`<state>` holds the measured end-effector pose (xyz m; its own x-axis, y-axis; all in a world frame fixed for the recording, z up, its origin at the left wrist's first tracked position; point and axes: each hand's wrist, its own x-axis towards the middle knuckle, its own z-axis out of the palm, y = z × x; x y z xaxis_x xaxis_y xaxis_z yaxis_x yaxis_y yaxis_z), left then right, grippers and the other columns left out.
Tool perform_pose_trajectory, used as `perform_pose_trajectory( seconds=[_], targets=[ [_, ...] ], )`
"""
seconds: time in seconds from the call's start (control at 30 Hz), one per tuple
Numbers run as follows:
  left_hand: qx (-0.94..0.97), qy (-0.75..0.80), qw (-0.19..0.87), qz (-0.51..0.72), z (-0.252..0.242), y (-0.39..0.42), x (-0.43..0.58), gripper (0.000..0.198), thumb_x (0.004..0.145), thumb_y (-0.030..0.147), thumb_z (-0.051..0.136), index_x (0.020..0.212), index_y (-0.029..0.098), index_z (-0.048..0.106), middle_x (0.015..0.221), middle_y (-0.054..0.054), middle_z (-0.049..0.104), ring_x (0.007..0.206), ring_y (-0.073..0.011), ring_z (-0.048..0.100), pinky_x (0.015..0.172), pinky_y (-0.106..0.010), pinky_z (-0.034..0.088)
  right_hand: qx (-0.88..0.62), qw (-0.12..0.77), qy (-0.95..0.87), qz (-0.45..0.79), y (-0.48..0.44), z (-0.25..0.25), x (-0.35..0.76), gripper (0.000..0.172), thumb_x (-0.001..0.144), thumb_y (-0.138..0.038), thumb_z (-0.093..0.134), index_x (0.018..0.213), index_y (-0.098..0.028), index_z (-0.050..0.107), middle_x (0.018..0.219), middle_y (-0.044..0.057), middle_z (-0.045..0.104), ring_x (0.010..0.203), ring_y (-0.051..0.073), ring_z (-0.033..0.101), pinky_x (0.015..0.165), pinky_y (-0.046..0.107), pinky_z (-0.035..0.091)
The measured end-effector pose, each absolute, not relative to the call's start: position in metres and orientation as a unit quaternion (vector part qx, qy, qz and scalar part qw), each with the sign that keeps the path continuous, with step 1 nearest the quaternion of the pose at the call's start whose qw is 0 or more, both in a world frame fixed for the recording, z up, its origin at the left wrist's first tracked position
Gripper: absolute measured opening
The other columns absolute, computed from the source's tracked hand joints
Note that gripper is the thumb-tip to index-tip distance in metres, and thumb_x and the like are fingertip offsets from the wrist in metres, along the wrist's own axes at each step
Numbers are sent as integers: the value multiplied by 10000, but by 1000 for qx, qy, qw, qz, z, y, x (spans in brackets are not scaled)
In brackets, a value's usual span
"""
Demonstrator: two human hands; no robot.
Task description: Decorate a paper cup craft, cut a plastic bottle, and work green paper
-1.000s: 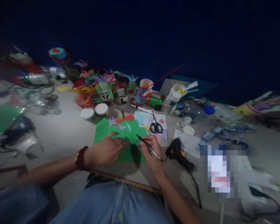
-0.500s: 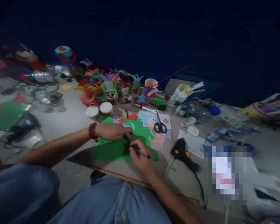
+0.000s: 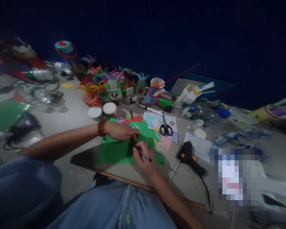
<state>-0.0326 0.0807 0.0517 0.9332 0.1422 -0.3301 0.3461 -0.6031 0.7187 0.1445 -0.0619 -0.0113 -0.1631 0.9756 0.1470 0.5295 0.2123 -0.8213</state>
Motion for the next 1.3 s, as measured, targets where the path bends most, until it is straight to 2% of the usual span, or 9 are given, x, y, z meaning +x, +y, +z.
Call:
perform_pose_trajectory(
  seconds=[0.17, 0.3, 0.8, 1.3],
  targets=[
    [874, 103, 462, -106, 42, 96, -33, 312, 852, 26, 418, 1090, 191, 533, 1058, -48, 768, 1075, -193, 649, 907, -273, 466, -549, 339, -699, 307, -60, -10, 142, 86, 945, -282, 509, 916, -233, 573, 793, 9, 655, 709, 182, 636, 628, 271, 448],
    [868, 87, 480, -91, 36, 101, -37, 320, 858, 48, 417, 1124, 176, 538, 1037, -56, 769, 1085, -201, 643, 934, -283, 460, -555, 330, -701, 302, -58, -9, 141, 99, 948, -297, 505, 930, -235, 579, 808, 14, 678, 715, 180, 657, 629, 266, 469],
    [857, 84, 502, -76, 27, 103, -44, 317, 906, 93, 392, 1181, 180, 523, 1086, -55, 749, 1132, -200, 599, 993, -284, 415, -566, 320, -694, 308, -58, -12, 140, 100, 952, -304, 512, 962, -240, 589, 808, 20, 695, 740, 193, 680, 664, 277, 495],
    [856, 92, 504, -75, 27, 103, -45, 315, 899, 104, 400, 1181, 173, 524, 1090, -68, 751, 1125, -209, 605, 985, -297, 425, -571, 313, -692, 311, -57, -9, 140, 103, 954, -313, 510, 948, -241, 582, 813, 17, 698, 750, 194, 683, 657, 271, 488]
  ],
)
